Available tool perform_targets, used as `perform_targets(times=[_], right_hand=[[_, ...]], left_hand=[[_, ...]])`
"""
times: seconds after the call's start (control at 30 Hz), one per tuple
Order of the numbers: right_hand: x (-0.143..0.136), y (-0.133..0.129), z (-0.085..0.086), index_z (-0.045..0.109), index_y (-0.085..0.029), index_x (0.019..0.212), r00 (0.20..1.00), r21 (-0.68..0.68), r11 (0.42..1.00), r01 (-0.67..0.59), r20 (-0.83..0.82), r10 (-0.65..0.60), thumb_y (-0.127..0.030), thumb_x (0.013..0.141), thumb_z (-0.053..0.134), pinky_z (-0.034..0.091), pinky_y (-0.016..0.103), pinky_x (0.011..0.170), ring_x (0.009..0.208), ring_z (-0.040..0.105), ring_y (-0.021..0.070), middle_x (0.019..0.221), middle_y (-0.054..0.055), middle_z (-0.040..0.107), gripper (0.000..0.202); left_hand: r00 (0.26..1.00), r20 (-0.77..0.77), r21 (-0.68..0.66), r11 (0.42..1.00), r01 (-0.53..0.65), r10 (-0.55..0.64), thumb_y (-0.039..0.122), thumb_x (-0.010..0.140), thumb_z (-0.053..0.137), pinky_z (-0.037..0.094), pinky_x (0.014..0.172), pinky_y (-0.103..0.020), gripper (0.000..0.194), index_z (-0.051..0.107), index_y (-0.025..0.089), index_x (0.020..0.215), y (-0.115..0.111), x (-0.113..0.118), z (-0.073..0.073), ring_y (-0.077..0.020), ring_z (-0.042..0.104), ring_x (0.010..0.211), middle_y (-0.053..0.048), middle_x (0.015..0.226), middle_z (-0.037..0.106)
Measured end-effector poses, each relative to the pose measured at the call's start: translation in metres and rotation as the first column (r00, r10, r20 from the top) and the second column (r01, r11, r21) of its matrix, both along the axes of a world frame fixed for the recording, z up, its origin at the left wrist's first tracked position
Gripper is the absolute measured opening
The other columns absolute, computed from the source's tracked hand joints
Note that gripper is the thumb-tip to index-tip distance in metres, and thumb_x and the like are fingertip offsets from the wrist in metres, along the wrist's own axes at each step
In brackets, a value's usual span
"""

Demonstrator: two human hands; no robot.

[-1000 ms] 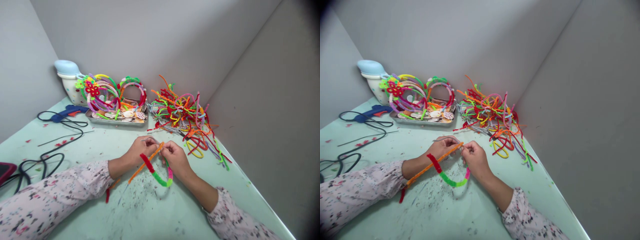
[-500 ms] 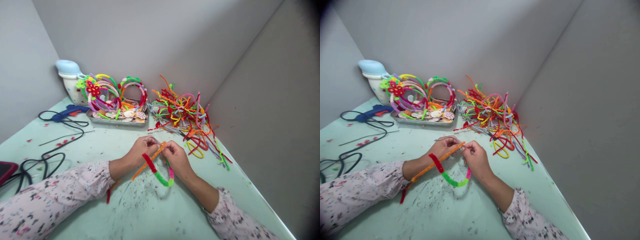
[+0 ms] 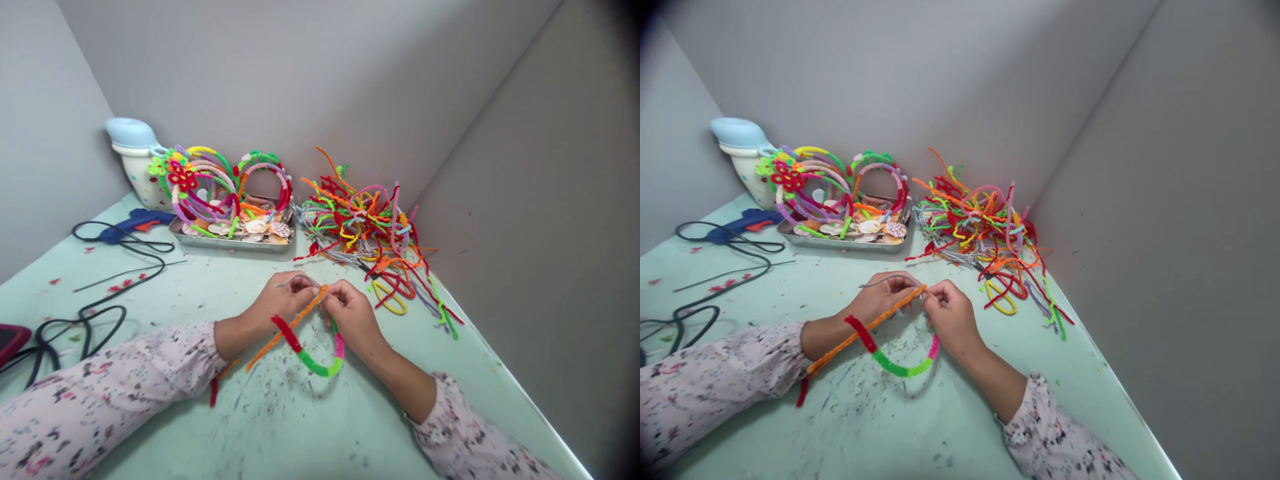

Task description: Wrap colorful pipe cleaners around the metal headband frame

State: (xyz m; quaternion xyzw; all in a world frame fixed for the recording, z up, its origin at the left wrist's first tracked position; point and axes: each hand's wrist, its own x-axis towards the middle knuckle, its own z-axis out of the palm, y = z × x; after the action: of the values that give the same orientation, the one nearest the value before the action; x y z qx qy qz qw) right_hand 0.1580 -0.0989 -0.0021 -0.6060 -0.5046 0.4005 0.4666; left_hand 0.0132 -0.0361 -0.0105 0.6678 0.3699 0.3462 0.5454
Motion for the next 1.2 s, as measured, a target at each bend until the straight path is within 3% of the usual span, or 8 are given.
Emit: perform_targets(times=[0.7, 0.93, 1.2], right_hand=[[0.001, -0.003, -0.009, 0.053, -0.02, 0.073, 0.958, 0.134, 0.989, -0.065, 0.285, 0.024, -0.026, 0.079, 0.053, 0.039, 0.021, 0.051, 0.053, 0.05, 0.0109, 0.061, -0.004, 0.056, 0.008], [0.003, -0.001, -0.01, 0.055, -0.02, 0.076, 0.975, 0.096, 0.995, -0.034, 0.223, 0.012, -0.028, 0.079, 0.054, 0.039, 0.022, 0.049, 0.05, 0.05, 0.0115, 0.057, -0.004, 0.055, 0.008], [0.001, -0.003, -0.006, 0.056, -0.02, 0.076, 0.968, 0.115, 0.993, -0.029, 0.253, -0.001, -0.026, 0.079, 0.053, 0.04, 0.021, 0.05, 0.052, 0.052, 0.0112, 0.06, -0.003, 0.057, 0.008]], left_hand=[[0.986, -0.154, 0.021, 0.998, -0.065, 0.067, 0.024, 0.067, 0.058, 0.038, 0.051, -0.019, 0.011, 0.063, 0.015, 0.068, -0.006, 0.001, 0.013, -0.0111, 0.051, 0.057, 0.001, 0.061, 0.059], [0.983, -0.172, -0.086, 0.993, -0.083, 0.067, 0.029, 0.069, 0.055, 0.034, 0.041, -0.017, 0.016, 0.063, 0.017, 0.076, -0.011, 0.002, 0.013, -0.0102, 0.047, 0.05, 0.003, 0.055, 0.053], [0.979, -0.184, -0.06, 0.993, -0.098, 0.086, 0.027, 0.069, 0.055, 0.035, 0.044, -0.019, 0.015, 0.063, 0.016, 0.074, -0.012, 0.003, 0.017, -0.0112, 0.05, 0.053, 0.003, 0.055, 0.054]])
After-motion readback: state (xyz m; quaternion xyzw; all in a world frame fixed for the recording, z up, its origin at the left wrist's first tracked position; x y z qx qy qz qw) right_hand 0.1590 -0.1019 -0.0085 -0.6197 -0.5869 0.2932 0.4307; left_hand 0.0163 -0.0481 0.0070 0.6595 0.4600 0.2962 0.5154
